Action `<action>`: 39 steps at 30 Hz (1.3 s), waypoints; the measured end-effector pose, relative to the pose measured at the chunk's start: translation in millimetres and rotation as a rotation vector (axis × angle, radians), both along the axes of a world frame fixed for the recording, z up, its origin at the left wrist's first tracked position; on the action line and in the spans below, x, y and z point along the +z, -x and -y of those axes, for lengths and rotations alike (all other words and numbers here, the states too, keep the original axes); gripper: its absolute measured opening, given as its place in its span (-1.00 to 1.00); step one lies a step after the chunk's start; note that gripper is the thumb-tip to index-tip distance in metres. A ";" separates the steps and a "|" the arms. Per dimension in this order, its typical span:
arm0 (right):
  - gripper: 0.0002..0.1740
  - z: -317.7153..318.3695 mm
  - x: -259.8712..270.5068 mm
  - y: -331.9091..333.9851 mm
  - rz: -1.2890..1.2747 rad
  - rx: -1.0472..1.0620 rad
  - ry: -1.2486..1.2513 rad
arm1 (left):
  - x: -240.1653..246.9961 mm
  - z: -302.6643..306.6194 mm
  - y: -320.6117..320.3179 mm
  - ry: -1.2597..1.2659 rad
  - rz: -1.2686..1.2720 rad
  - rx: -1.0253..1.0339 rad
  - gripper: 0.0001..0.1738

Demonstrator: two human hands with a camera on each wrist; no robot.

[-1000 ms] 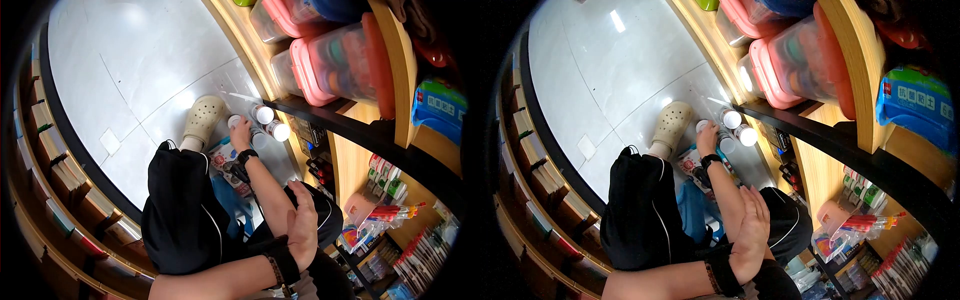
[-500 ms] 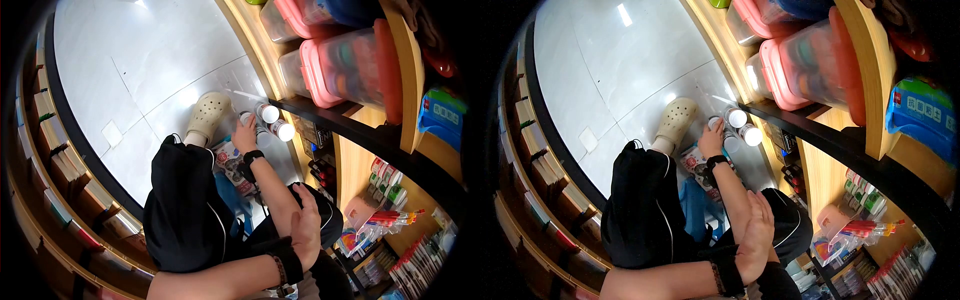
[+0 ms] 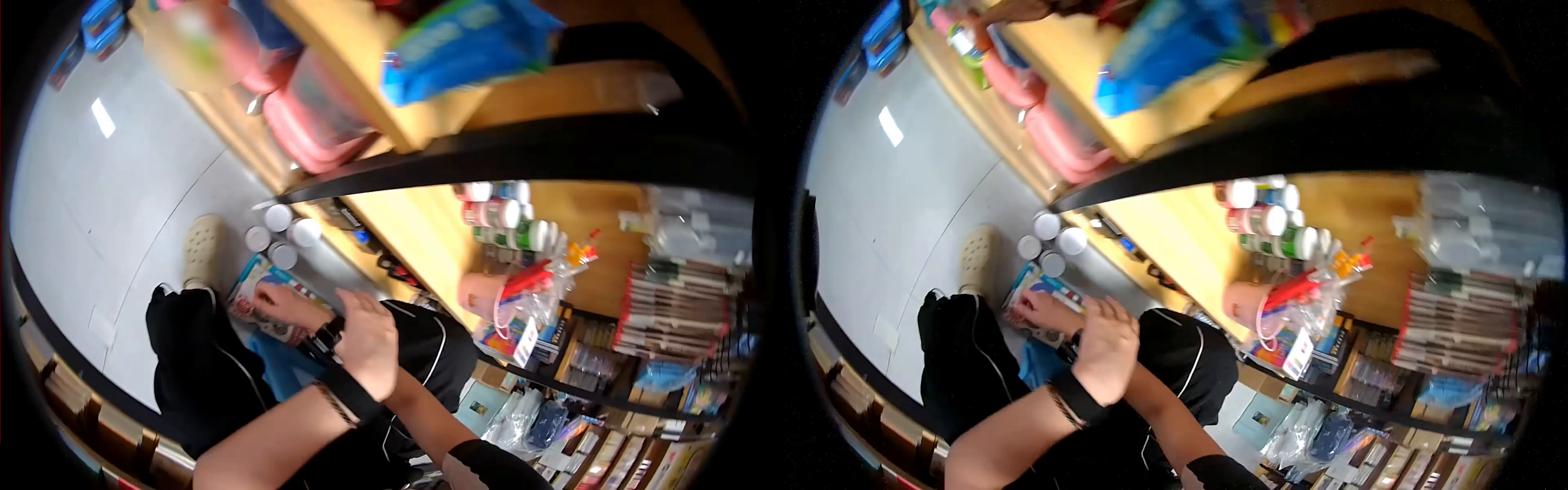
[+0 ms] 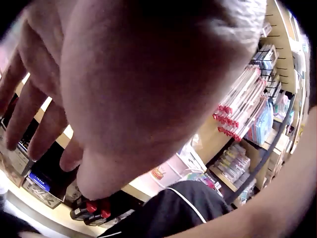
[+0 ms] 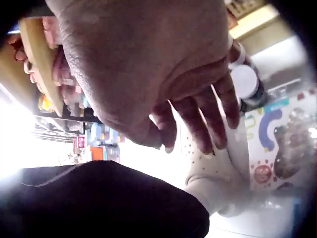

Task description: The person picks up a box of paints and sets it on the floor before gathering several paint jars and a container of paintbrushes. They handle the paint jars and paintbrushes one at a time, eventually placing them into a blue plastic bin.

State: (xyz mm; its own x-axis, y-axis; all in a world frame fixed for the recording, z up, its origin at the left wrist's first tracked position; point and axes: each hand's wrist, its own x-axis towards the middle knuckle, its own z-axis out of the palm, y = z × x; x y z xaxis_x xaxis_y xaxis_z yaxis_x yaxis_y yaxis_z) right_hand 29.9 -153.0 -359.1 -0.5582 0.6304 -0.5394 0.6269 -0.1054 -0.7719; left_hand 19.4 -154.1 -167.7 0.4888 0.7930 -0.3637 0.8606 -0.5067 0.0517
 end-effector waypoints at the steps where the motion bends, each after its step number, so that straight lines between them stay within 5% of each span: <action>1: -0.73 5.2 11.0 -15.0 0.066 0.076 -0.048 | 6.3 -9.3 7.0 -0.010 0.109 0.026 -0.75; 4: -0.80 11.5 120.4 -54.8 0.307 -0.223 -0.699 | -34.4 -12.5 12.0 -0.103 0.159 -0.041 -0.71; 6: -0.83 17.1 100.4 -108.6 -0.100 -0.158 -0.393 | -10.2 -23.0 20.3 0.014 0.195 0.003 -0.74; 8: -0.87 8.2 147.7 -141.1 0.007 -0.138 -0.131 | -17.4 -15.2 26.4 0.009 0.241 -0.034 -0.74; 10: -0.87 -2.3 214.3 -161.9 0.064 -0.236 -0.068 | -16.9 -10.0 34.2 0.039 0.291 -0.077 -0.75; 14: -0.86 -37.2 267.7 -179.6 0.196 -0.301 -0.334 | -17.0 -15.4 44.8 0.041 0.315 -0.087 -0.74; 18: -0.76 -117.4 265.2 -199.7 0.557 -0.379 -1.053 | -20.1 -17.4 54.9 0.010 0.305 -0.047 -0.73; 22: -0.61 -181.7 224.8 -224.8 1.012 -0.218 -0.953 | -18.0 -27.7 64.5 0.039 0.288 0.001 -0.76; 27: -0.36 -202.3 192.0 -238.2 1.136 -0.217 -0.877 | -3.9 -29.1 64.9 -0.028 0.229 0.028 -0.76; 36: -0.35 -205.2 203.5 -234.7 0.946 -0.264 -0.990 | 4.3 -26.2 63.7 -0.094 0.258 0.009 -0.82; 39: -0.32 -216.7 216.2 -226.6 0.788 -0.371 -1.196 | 3.4 -23.2 58.9 -0.057 0.239 0.025 -0.80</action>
State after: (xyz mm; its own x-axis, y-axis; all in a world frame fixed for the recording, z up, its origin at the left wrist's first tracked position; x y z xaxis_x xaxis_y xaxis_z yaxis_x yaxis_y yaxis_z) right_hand 256.5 63.6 -142.9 -0.0860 0.9466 0.3106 0.9960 0.0889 0.0050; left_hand -39.4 -130.9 -164.3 0.5355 0.8218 -0.1947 0.8396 -0.4932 0.2276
